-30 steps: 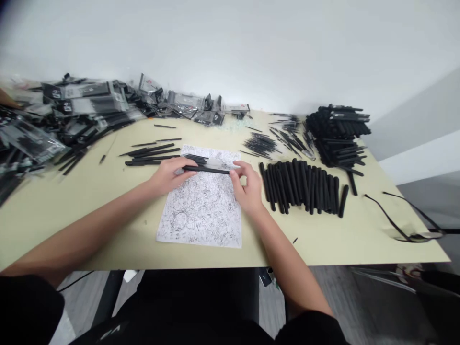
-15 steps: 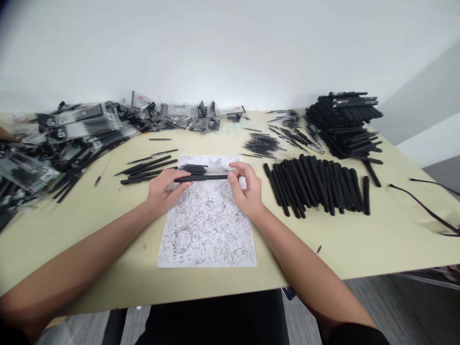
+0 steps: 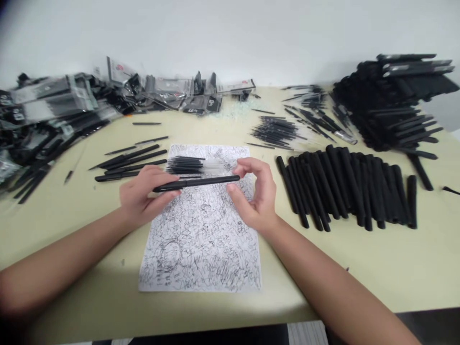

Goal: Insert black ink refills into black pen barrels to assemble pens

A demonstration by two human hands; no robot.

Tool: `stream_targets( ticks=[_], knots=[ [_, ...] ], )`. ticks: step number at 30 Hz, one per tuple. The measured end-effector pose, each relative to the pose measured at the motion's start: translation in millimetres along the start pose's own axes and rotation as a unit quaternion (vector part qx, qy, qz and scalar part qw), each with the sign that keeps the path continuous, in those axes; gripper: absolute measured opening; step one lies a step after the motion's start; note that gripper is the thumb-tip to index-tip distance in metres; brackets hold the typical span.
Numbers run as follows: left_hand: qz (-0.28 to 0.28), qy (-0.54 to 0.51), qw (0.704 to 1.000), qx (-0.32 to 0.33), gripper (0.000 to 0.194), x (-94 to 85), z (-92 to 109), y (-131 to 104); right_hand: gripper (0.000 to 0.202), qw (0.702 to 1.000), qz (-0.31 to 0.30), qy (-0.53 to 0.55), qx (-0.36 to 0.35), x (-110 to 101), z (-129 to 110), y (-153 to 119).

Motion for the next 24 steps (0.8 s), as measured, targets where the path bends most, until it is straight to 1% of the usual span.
stream_targets(
  ticks=[4,6,8,10,13,16,18,19,21,23,24],
  knots=[
    [-0.006,-0.005,1.0,0.005,0.017,-0.7,1,1,0.015,0.997,0.01,-0.009,0.079,-3,7,-1],
    [-0.004,-0.005,1.0,0.006,0.015,-1.6,2,2,0.011,0.994,0.016,-0.024,0.102,-4,9,-2],
    [0.0,-0.01,1.0,0.011,0.013,-2.4,3,3,0.01,0.995,0.024,-0.021,0.096,-4,9,-3],
    [0.005,-0.015,1.0,0.016,0.012,-3.1,3,4,0.012,0.997,0.033,-0.009,0.072,-4,7,-3],
    [0.016,-0.015,0.999,0.026,0.017,-4.4,4,6,0.018,0.999,0.039,0.0,0.03,-3,3,-3],
    [0.025,-0.022,0.999,0.043,0.023,-5.5,6,7,0.024,0.999,0.034,-0.01,0.01,-3,-1,-1],
    [0.036,-0.036,0.997,0.057,0.025,-6.9,8,8,0.025,0.999,0.033,-0.025,0.014,-4,-4,0],
    [0.035,-0.038,0.997,0.057,0.024,-6.6,8,8,0.024,0.999,0.033,-0.027,0.021,-5,-4,0],
    [0.01,-0.025,0.999,0.034,0.017,-2.9,5,7,0.022,0.998,0.03,-0.021,0.042,-6,-4,0],
    [-0.014,-0.004,1.0,0.005,0.018,0.8,1,5,0.018,0.997,0.026,-0.012,0.07,-6,-2,-1],
    [-0.014,0.003,1.0,-0.001,0.021,1.0,0,5,0.015,0.997,0.028,-0.015,0.076,-7,-1,-2]
  ],
)
Point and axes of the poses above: each hand's wrist, its own y-axis towards the middle knuckle, its own x-axis out of the palm, z = x × y, the point moved 7 cm from there along y, towards the middle knuckle, and after that the axes turned 5 degrees about x, right-handed, at the moved point
